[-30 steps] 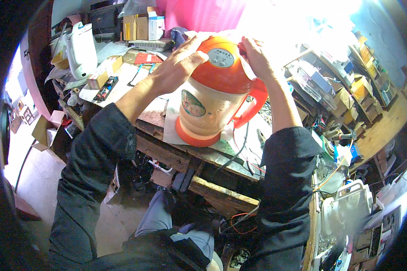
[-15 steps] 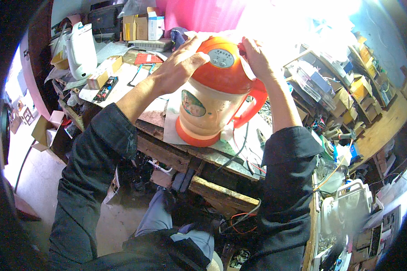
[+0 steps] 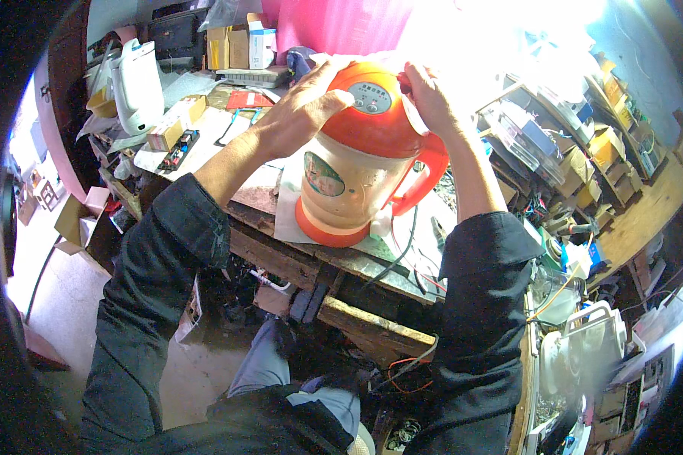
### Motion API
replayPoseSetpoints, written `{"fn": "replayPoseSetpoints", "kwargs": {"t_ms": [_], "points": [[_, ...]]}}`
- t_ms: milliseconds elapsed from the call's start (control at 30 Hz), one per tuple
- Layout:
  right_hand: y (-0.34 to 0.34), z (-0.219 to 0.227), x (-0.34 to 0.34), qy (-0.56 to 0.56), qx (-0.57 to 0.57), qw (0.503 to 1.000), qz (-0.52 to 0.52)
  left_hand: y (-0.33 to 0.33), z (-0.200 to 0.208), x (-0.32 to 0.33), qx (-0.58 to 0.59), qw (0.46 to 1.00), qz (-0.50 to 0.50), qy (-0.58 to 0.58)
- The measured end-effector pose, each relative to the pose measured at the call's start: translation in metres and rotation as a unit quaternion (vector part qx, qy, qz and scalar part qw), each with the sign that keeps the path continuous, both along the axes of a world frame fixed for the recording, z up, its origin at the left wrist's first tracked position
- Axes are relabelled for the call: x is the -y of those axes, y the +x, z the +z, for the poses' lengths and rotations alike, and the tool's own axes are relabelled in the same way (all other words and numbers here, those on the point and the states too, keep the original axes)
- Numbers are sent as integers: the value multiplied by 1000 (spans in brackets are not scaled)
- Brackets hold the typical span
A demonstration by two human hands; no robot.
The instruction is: The person assembles a red and white electric kettle by screwing the lid onto the body. They then handle a white electric kettle, remove its lid, and pour water from the red kettle into the white one. Finally, they reassemble the white kettle and place it on the workbench.
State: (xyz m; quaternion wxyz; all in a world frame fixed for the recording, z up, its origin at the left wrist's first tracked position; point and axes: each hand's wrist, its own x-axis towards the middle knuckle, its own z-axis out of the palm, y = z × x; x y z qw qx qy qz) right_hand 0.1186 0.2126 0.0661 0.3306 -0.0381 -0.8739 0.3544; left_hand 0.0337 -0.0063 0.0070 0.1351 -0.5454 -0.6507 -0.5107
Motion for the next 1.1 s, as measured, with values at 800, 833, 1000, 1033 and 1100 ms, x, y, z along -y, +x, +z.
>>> {"fn": "replayPoseSetpoints", "kwargs": {"t_ms": [800, 833, 1000, 1033, 1100], "points": [[1, -1, 2, -3, -19, 1000, 17, 10, 3, -8, 24, 998, 65, 2], [-1, -1, -1, 4, -13, 1000, 16, 11, 4, -7, 28, 998, 59, -1], [-2, -4, 1, -20, -30, 999, 28, 10, 3, -7, 26, 999, 47, 1], [-1, -3, 5, -28, -34, 998, 34, 7, 2, -7, 28, 999, 39, 10], [-4, -1, -1, -2, -15, 1000, 27, 3, 1, -4, 30, 999, 13, 16]]}}
